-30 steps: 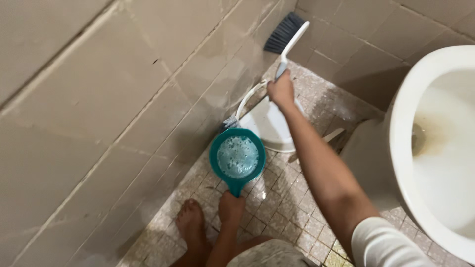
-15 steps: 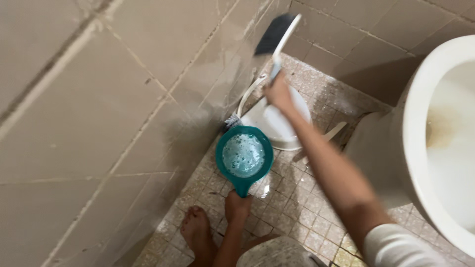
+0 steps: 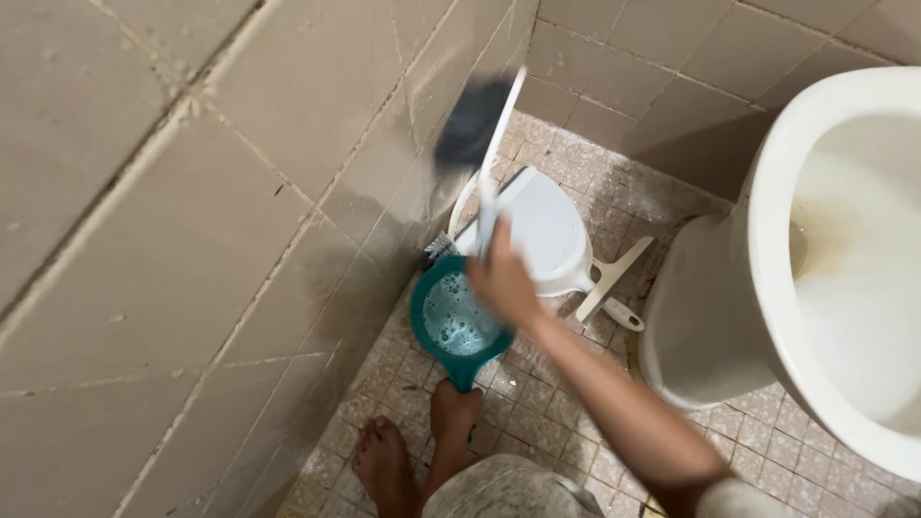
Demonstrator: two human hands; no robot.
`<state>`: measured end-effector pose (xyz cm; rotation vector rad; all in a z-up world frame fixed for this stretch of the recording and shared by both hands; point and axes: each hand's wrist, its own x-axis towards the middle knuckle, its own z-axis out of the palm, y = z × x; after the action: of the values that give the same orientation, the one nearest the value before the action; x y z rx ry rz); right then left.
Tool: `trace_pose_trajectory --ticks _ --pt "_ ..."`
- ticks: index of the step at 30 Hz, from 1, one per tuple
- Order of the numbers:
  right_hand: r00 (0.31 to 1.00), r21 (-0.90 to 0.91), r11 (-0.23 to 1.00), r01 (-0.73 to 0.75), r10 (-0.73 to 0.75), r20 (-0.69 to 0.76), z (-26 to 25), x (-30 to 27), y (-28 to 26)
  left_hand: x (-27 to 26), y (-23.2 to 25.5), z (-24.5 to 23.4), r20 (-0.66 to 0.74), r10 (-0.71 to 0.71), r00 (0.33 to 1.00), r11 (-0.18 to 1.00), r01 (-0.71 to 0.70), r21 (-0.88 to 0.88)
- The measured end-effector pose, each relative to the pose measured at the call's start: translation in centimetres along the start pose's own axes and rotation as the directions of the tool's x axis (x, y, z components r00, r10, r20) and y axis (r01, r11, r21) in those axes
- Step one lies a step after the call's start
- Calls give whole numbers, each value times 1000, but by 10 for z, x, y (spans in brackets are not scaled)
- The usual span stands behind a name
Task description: The person scrubs the tiled bathroom wall and corners using a handheld brush dipped in a blue scoop containing soapy water.
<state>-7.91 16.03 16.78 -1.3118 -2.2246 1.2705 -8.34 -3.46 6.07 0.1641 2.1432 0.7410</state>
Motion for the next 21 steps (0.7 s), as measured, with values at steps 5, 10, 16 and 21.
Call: trace_pose_trajectory --ticks 5,10,16,21 --pt "887 -81 972 221 -234 -397 -74 161 -26 -2 -1 -11 49 -5 999 999 7 -35" --pt "881 -243 879 411 -451 -144 -19 32 -7 5 -7 -10 126 54 991 989 -36 -145" --pt "975 34 983 182 -185 122 -3 -79 -45 9 -10 -10 195 68 978 975 -24 -221" --pt "918 89 937 338 -307 -251 -42 109 -53 8 -11 -8 158 68 985 964 -24 -264"
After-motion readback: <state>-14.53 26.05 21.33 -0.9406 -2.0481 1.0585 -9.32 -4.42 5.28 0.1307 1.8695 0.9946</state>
